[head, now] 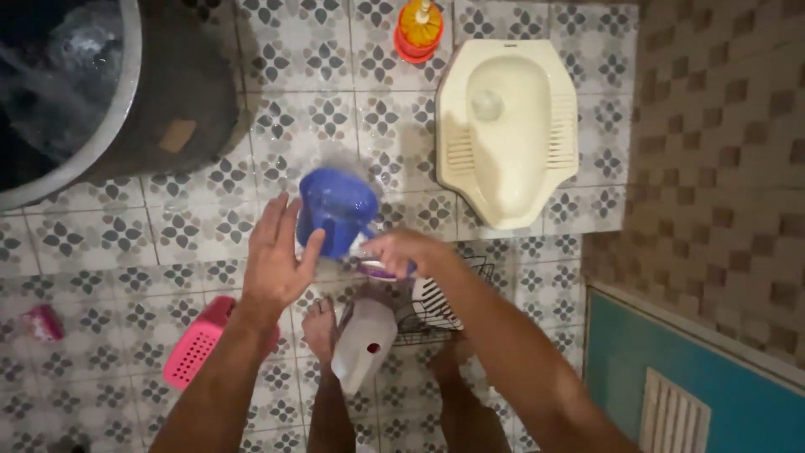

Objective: Cleaning a bathroom by clearing the floor, scrubbing the squat toilet, and rinsing with water

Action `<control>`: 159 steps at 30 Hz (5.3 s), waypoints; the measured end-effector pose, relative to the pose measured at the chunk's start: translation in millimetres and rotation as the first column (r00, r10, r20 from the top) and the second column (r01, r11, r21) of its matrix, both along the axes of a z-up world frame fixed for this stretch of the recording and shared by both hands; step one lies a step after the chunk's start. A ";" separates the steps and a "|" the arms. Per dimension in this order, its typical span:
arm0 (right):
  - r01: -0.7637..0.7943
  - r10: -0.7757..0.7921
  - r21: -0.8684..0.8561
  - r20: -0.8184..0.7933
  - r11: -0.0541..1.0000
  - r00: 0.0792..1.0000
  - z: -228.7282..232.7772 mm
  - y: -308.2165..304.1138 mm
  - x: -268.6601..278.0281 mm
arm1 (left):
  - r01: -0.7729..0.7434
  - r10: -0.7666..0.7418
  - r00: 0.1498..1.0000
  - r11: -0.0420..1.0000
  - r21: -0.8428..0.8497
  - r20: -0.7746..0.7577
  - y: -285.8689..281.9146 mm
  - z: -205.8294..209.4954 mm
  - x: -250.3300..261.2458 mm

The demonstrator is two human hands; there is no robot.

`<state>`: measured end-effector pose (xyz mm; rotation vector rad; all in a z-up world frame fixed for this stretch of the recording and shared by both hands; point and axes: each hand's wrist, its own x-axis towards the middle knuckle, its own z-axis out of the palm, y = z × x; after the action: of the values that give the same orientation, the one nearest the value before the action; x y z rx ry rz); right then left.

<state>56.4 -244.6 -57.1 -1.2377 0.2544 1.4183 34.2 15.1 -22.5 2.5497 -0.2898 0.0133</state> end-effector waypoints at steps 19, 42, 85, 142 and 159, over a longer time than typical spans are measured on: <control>0.619 -0.419 0.251 -0.547 0.744 0.725 -79.0 -173.1 155.5 | 0.160 -0.129 0.912 0.986 0.049 -0.390 -105.3 34.5 110.9; 0.581 -0.188 0.813 -0.567 0.024 0.802 -32.4 -158.4 93.5 | 0.212 -0.213 0.963 0.977 -0.023 -0.165 -121.7 20.6 78.7; 0.166 0.672 -0.740 0.665 0.651 0.327 84.0 332.4 205.4 | -0.319 0.255 0.823 0.947 0.041 0.508 314.9 31.9 113.6; 0.173 -0.041 -0.324 0.377 0.930 0.925 297.2 299.2 165.9 | -0.137 -0.021 0.927 0.912 0.387 0.375 366.4 21.9 132.4; 0.734 -0.635 -0.480 0.386 0.481 0.669 239.2 -14.7 -130.7 | 0.186 -0.153 0.941 0.979 -0.084 0.302 19.0 49.4 44.3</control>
<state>-74.3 -259.3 182.1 -1.4988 1.0545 0.4962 78.5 34.1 26.9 2.3988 -0.6063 0.3368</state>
